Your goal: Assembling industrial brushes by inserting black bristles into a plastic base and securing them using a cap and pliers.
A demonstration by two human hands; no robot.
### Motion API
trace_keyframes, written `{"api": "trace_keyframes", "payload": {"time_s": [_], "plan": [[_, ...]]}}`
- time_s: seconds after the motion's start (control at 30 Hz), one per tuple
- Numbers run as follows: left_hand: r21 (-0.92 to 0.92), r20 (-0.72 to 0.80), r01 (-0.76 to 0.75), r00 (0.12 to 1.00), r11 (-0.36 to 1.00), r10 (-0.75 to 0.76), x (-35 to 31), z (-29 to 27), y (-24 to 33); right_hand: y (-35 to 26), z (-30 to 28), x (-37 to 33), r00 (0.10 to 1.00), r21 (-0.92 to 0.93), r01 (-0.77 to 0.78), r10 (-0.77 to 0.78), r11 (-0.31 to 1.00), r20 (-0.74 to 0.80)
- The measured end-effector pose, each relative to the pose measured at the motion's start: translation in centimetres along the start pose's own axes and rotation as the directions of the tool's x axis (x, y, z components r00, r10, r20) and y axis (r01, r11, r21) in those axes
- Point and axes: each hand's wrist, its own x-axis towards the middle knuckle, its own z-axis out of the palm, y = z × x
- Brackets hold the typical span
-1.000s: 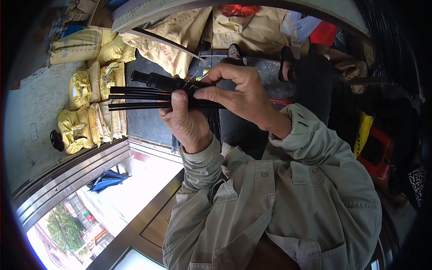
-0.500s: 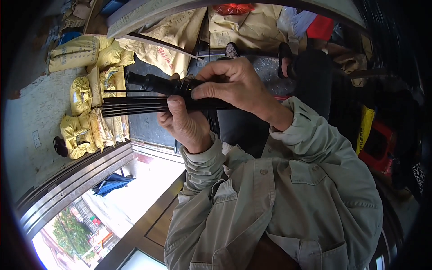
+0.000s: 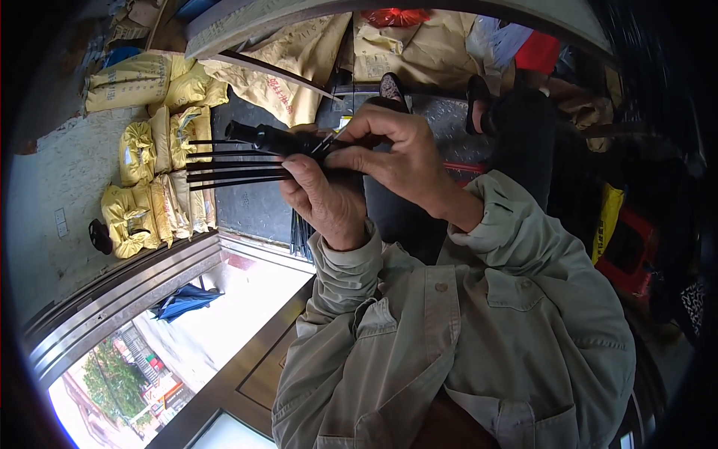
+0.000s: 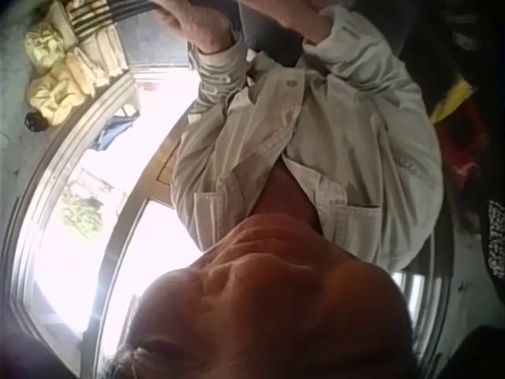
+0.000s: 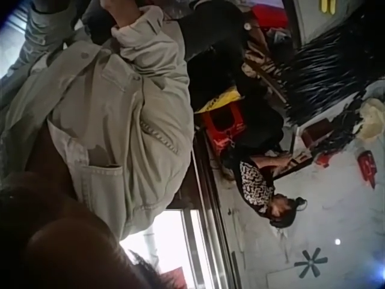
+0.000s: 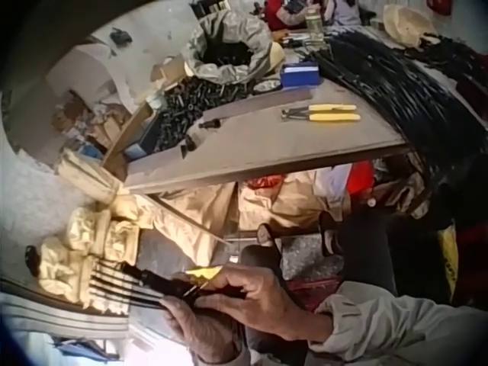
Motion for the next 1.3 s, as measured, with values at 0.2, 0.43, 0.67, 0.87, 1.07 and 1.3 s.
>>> {"api": "trace_keyframes", "payload": {"time_s": [0.2, 0.43, 0.67, 0.87, 1.07, 1.3], "plan": [[0.148, 0.11, -0.125, 0.988, 0.981, 0.109, 0.4, -0.7, -0.2, -0.2, -0.9, 0.7, 0.98, 0.082, -0.167, 0.156, 0.983, 0.127], [0.248, 0.035, -0.09, 0.996, 0.965, 0.084, 0.0, 0.7, 0.3, -0.9, 0.0, -0.2, 0.983, 0.082, -0.184, 0.181, 0.98, 0.04], [0.386, 0.089, -0.137, 0.99, 0.912, 0.111, 0.3, 0.2, 0.1, 0.0, 1.1, -1.5, 0.98, -0.114, 0.187, -0.193, 0.976, -0.039], [0.256, 0.25, -0.191, 0.96, 0.948, 0.126, 0.7, 0.0, 0.5, 0.3, 0.9, -1.6, 0.991, 0.017, 0.13, -0.13, 0.991, 0.014], [0.279, 0.256, -0.231, 0.953, 0.932, 0.16, 0.1, 0.3, 0.6, 0.0, -0.2, -0.8, 0.934, 0.408, -0.337, 0.248, 0.849, 0.256], [0.292, 0.225, -0.265, 0.953, 0.919, 0.203, 0.0, 0.8, -0.1, 0.3, -0.4, -1.0, 0.955, 0.452, -0.278, 0.195, 0.848, 0.223]]}}
